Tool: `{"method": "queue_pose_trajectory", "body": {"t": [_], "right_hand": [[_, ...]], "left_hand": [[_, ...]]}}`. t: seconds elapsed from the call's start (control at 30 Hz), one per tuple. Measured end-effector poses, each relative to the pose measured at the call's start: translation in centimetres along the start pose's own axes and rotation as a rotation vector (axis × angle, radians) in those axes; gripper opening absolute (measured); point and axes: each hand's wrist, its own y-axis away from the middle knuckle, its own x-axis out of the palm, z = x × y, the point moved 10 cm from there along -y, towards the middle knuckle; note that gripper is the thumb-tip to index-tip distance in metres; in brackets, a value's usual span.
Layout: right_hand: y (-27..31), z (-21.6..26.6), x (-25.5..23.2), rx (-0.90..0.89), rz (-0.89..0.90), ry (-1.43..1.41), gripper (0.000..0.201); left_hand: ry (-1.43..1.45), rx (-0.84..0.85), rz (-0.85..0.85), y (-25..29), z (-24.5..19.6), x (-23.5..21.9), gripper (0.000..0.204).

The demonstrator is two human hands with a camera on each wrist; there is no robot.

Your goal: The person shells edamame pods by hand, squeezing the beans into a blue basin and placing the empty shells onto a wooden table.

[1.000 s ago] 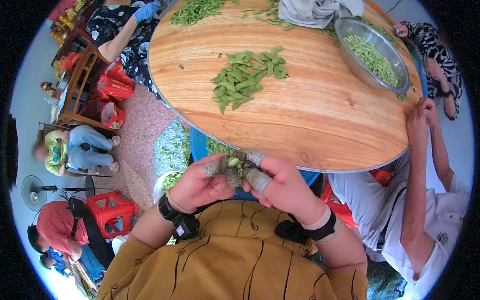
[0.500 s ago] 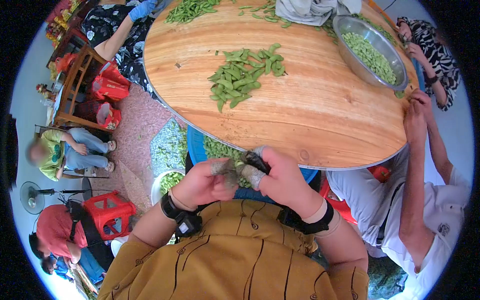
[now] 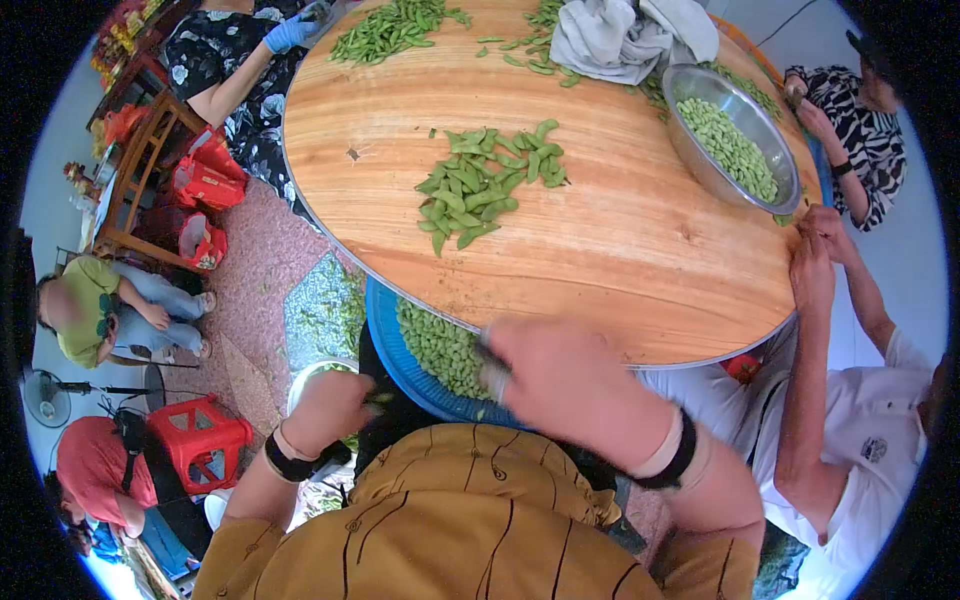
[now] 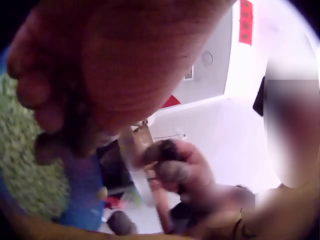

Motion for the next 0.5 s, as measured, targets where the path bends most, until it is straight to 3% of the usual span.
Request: {"method": "queue_pose_trajectory", "body": {"t": [0.03,0.13,0.3,0.37,0.5], "right_hand": [[-1.1,-0.8,-1.9,0.041,-0.106,0.027,0.018],[-4.8,-4.2,-6.3,0.14,-0.333,0.031,0.021],[-8.8,-8.8,-5.7,0.187,-0.382,0.117,0.025],[-8.6,-9.2,-5.7,0.206,-0.383,0.095,0.025],[-5.1,-8.3,-5.2,0.208,-0.336,-0.069,0.024]], "left_hand": [[-0.144,-0.111,0.024,0.7,2.2,1.4,0.018],[-0.175,-0.164,0.064,1.6,3.7,1.9,0.021],[0.312,0.024,-0.279,0.0,-1.6,-3.4,0.022],[0.337,0.065,-0.343,-0.6,-3.6,-5.4,0.017],[0.427,0.267,-0.699,-1.0,-8.2,-10.9,0.024]]}}
